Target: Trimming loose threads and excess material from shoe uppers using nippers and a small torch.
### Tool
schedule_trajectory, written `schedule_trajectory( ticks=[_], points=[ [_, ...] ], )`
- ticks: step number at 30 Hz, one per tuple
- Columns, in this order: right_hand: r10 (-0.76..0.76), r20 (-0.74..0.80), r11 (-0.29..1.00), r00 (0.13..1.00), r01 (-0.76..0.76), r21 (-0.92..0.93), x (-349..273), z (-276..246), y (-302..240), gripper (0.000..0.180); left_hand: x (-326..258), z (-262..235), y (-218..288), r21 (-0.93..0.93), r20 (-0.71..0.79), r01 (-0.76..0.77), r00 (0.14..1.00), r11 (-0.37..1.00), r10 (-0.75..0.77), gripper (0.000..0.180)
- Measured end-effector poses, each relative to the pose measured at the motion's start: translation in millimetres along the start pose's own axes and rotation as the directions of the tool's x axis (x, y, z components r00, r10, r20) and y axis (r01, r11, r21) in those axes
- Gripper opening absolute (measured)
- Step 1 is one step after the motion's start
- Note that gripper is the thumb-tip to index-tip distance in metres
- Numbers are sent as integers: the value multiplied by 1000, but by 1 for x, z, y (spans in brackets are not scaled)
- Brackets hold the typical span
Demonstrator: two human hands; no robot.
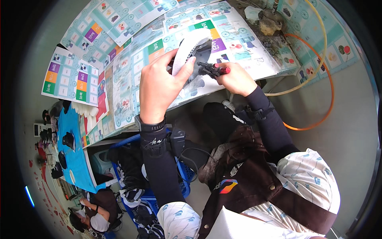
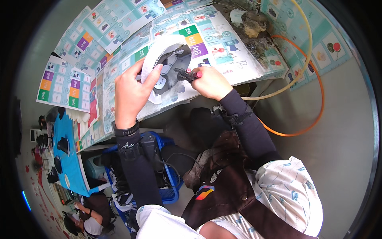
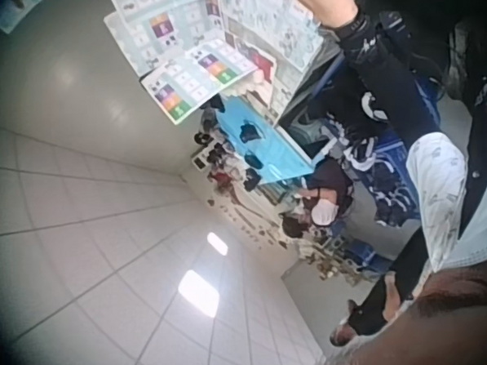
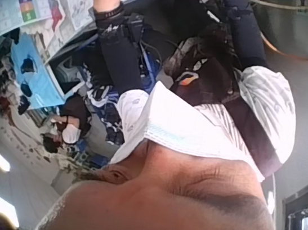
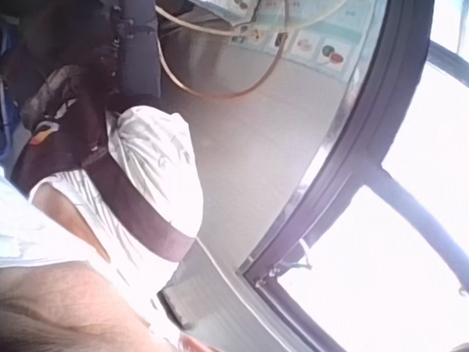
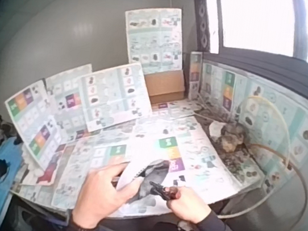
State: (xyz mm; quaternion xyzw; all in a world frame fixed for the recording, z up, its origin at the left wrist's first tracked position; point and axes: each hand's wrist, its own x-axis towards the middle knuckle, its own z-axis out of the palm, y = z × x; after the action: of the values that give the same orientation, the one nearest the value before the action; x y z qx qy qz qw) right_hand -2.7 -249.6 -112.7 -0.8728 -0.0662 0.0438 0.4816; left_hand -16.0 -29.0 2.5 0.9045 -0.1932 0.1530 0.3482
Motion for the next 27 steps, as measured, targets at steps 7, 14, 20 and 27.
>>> schedule_trajectory(
  ticks=[7, 14, 20, 27],
  points=[
    [-56, 3, 998, 998, 56, -16, -1, 3, -1, 29, 4, 3, -6, 57, -29, -41, 999, 998, 42, 47],
    [-59, -80, 996, 995, 54, -64, -7, -4, -16, 30, 11, 4, -5, 132, -21, -40, 999, 990, 43, 48],
    [-23, -286, 1000, 958, 22, -5, 6, -13, 8, 32, 23, 6, 11, 75, 2, -104, 995, 992, 104, 46],
    [-63, -299, 993, 952, 30, -111, 6, -16, -6, 34, 43, 4, 6, 124, 5, -95, 995, 988, 95, 49]
  ],
)
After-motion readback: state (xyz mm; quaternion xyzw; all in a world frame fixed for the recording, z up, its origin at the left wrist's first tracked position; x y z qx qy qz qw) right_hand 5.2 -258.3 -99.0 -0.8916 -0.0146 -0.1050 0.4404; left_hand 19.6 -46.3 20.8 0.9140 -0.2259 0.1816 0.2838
